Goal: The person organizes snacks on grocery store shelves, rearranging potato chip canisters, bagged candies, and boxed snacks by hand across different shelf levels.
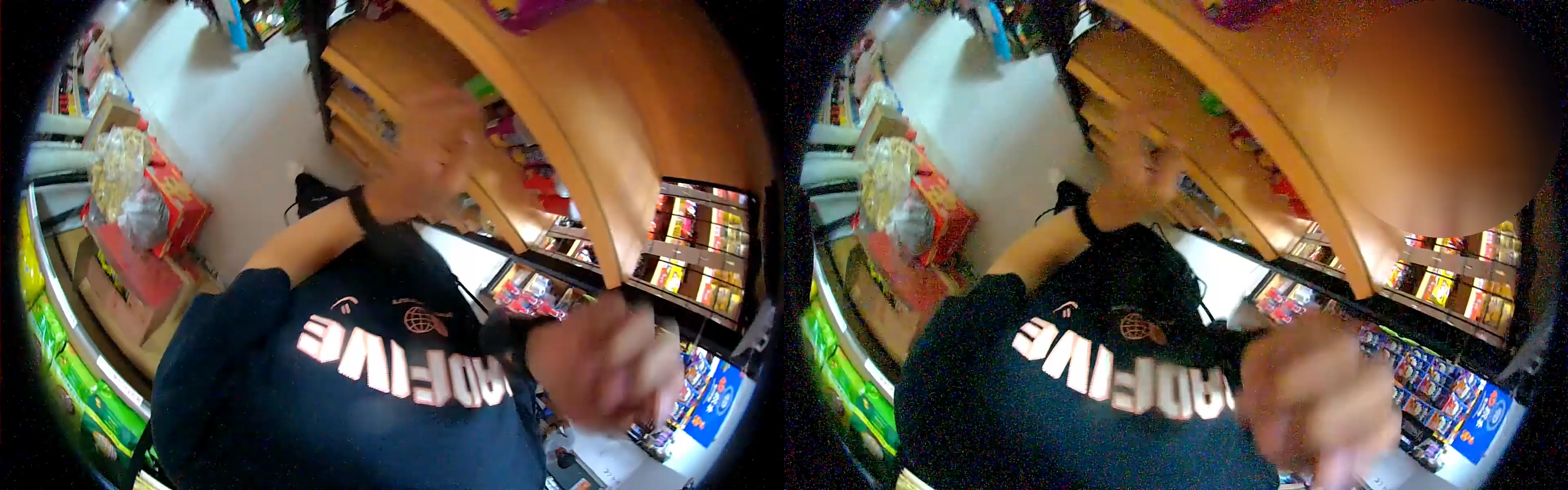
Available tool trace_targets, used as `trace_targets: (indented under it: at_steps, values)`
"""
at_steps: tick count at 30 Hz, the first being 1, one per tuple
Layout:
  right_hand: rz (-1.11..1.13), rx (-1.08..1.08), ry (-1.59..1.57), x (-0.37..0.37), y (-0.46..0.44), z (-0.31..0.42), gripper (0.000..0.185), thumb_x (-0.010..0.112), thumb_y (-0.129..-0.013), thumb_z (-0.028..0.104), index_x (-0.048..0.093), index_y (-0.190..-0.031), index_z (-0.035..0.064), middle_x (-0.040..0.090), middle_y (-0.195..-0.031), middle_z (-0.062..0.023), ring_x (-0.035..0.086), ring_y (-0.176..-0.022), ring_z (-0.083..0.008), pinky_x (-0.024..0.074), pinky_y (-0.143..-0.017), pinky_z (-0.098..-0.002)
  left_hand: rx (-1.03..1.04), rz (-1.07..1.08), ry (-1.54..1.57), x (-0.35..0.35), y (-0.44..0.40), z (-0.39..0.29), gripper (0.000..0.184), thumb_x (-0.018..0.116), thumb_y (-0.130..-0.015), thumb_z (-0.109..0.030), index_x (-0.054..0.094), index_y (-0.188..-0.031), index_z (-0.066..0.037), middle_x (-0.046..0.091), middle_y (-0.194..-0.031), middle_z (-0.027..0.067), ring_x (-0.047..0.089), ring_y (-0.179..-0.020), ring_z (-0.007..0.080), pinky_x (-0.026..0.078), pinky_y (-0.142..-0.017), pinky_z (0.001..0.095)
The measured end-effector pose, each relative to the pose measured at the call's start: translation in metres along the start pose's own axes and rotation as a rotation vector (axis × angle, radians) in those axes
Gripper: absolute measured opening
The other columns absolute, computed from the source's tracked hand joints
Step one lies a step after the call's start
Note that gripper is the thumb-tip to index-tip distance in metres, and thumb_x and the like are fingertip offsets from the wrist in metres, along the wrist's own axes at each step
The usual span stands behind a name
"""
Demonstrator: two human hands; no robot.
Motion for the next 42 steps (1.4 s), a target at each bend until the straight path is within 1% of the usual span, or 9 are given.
trace_targets:
  at_steps: [4,7,12,14,21,30,34,37,42]
  values:
    - [0.273,-0.067,-0.03,0.055,-0.022,-0.008,0.006,0.058,-0.088,0.015,0.06,-0.095,0.0159,0.055,-0.078,0.0019,0.05,-0.061,-0.0104,0.0358,-0.061,-0.0272,0.286,0.429,0.153,0.035,0.037,-0.017,0.024,0.06,-0.075,-0.007,0.064,-0.098,-0.013,0.063,-0.097,0.0033,0.062,-0.09,0.0241,0.05,-0.082,0.0378]
    - [0.748,0.41,0.013,0.059,-0.043,-0.004,0.019,0.061,-0.093,0.035,0.065,-0.09,0.0171,0.062,-0.083,-0.0005,0.06,-0.068,-0.0131,0.0447,-0.063,-0.0259,0.291,0.667,0.164,0.039,0.047,-0.036,0.016,0.063,-0.075,-0.013,0.063,-0.091,-0.014,0.065,-0.103,0.0046,0.061,-0.106,0.0234,0.051,-0.089,0.0368]
    - [0.458,0.632,-0.662,0.018,-0.012,0.045,0.019,0.049,-0.099,0.027,0.059,-0.095,0.0112,0.053,-0.063,0.0035,0.049,-0.049,-0.0061,0.0371,-0.049,-0.0213,0.254,0.713,0.167,0.033,0.058,-0.024,0.019,0.063,-0.073,-0.016,0.064,-0.092,-0.013,0.065,-0.106,0.0047,0.061,-0.11,0.0243,0.052,-0.086,0.0389]
    - [0.507,0.573,0.198,0.1,-0.055,-0.026,0.023,0.04,-0.102,0.037,0.044,-0.087,0.0197,0.045,-0.068,0.0075,0.043,-0.049,-0.0015,0.0279,-0.047,-0.0202,0.211,0.699,0.173,0.027,0.053,-0.021,0.021,0.064,-0.073,-0.016,0.064,-0.094,-0.013,0.065,-0.104,0.0049,0.061,-0.108,0.0247,0.053,-0.085,0.0394]
    - [0.55,0.653,-0.196,0.104,-0.058,-0.082,0.02,0.045,-0.1,0.031,0.054,-0.093,0.0139,0.049,-0.062,0.0059,0.045,-0.047,-0.0038,0.0315,-0.046,-0.0213,0.028,0.547,-0.059,-0.005,0.036,0.03,0.028,0.061,-0.079,-0.023,0.061,-0.104,-0.01,0.065,-0.1,0.0105,0.065,-0.093,0.031,0.056,-0.074,0.0416]
    - [0.524,0.706,-0.562,0.119,-0.084,-0.132,0.011,0.053,-0.097,0.021,0.059,-0.097,0.0111,0.052,-0.061,0.0053,0.048,-0.047,-0.0053,0.0318,-0.045,-0.0221,-0.433,1.008,-0.264,-0.051,0.025,0.104,0.029,0.06,-0.077,-0.018,0.062,-0.101,-0.002,0.065,-0.088,0.0199,0.065,-0.084,0.0382,0.053,-0.069,0.0473]
    - [0.476,0.613,0.084,0.113,-0.068,-0.109,0.006,0.055,-0.093,0.02,0.057,-0.091,0.0148,0.053,-0.072,0.0023,0.05,-0.059,-0.008,0.0346,-0.055,-0.0246,-0.463,1.099,-0.257,-0.061,0.038,0.145,0.035,0.059,-0.081,-0.022,0.063,-0.111,-0.006,0.066,-0.088,0.0193,0.064,-0.085,0.0402,0.053,-0.071,0.0506]
    - [0.274,0.279,0.786,0.118,-0.048,-0.091,0.008,0.055,-0.092,0.021,0.054,-0.085,0.0166,0.05,-0.07,0.0012,0.048,-0.061,-0.0106,0.0353,-0.061,-0.0281,0.098,1.145,-0.365,-0.063,0.066,0.176,0.032,0.062,-0.082,-0.023,0.064,-0.11,-0.007,0.065,-0.102,0.0187,0.063,-0.092,0.0402,0.051,-0.076,0.0525]
    - [0.138,0.141,1.043,0.116,-0.021,-0.044,0.014,0.053,-0.093,0.024,0.059,-0.099,0.0133,0.054,-0.083,0.0009,0.055,-0.074,-0.0085,0.0389,-0.055,-0.0246,-0.513,1.203,-0.327,-0.013,0.086,0.17,0.047,0.061,-0.087,-0.024,0.049,-0.129,-0.005,0.056,-0.125,0.0202,0.052,-0.116,0.0412,0.041,-0.098,0.054]
Point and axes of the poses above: each hand's wrist, its own y-axis away from the middle knuckle, its own x-axis out of the palm, z = x × y, the point moved 2 cm from there along -y, towards the middle knuckle
